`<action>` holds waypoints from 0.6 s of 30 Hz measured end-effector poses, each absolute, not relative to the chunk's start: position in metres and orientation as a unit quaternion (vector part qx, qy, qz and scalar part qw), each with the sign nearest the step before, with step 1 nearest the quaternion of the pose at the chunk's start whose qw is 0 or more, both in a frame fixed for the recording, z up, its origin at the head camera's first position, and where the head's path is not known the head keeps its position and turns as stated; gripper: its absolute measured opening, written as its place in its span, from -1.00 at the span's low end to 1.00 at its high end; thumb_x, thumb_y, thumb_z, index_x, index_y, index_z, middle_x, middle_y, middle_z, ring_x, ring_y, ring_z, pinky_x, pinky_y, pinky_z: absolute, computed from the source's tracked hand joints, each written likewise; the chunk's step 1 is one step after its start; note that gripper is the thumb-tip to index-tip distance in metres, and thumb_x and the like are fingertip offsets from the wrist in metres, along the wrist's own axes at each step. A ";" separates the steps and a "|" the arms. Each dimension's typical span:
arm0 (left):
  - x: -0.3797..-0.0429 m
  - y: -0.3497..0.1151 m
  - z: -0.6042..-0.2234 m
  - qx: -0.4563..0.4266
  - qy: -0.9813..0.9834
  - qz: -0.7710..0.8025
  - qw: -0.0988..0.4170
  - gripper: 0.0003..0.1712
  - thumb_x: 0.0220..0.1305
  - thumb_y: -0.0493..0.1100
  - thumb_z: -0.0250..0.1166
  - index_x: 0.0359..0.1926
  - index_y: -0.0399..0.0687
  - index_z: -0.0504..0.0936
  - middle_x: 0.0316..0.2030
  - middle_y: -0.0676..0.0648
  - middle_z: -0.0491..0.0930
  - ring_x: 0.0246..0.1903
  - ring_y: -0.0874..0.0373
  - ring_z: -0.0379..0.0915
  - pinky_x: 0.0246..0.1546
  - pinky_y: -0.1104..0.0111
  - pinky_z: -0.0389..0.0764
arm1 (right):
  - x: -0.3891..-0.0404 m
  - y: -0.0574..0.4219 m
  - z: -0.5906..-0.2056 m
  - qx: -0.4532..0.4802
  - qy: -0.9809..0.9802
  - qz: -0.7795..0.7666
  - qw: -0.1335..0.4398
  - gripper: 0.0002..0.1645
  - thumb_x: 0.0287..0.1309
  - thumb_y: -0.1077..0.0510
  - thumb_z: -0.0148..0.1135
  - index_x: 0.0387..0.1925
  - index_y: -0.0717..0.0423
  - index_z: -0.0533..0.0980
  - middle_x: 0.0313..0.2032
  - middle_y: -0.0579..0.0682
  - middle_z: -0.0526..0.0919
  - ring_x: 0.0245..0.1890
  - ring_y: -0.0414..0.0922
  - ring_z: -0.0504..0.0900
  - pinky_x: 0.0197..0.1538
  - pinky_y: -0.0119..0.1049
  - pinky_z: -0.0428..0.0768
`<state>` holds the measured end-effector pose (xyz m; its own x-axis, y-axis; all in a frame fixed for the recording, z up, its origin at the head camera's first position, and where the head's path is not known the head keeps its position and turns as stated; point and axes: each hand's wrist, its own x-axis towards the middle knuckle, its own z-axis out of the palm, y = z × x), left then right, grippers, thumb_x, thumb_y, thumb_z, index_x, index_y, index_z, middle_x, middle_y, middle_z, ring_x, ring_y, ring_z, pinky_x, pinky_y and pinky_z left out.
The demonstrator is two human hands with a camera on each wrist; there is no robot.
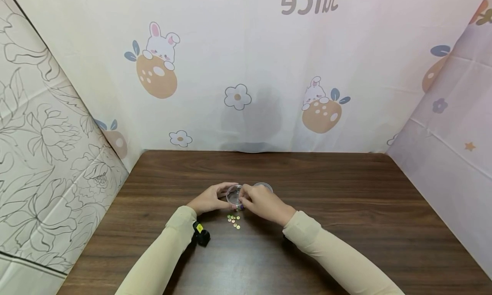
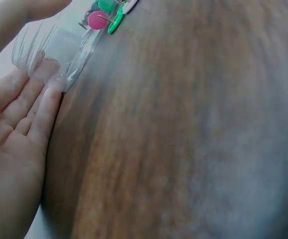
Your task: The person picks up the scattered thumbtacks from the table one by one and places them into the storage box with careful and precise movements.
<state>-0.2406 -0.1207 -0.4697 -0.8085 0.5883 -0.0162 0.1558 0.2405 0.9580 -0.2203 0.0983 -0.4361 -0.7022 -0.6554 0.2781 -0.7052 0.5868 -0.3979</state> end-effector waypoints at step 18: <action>-0.240 -0.122 -0.470 0.243 0.769 0.560 0.190 -0.17 0.05 -0.17 0.42 0.34 -0.07 0.26 0.26 -0.05 0.32 0.22 0.04 0.21 0.24 0.01 0.29 | -0.226 0.093 -0.437 0.367 -0.901 0.228 0.030 -0.91 0.24 0.14 0.11 -0.31 0.04 0.53 -0.64 -0.27 0.49 -0.76 -0.40 0.31 -0.66 -0.49 0.39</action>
<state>-0.2403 -0.1218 -0.4704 -0.8092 0.5872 -0.0205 0.1612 0.2555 0.9533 -0.2260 0.0932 -0.4366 -0.7293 -0.6475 0.2212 -0.6748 0.6271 -0.3890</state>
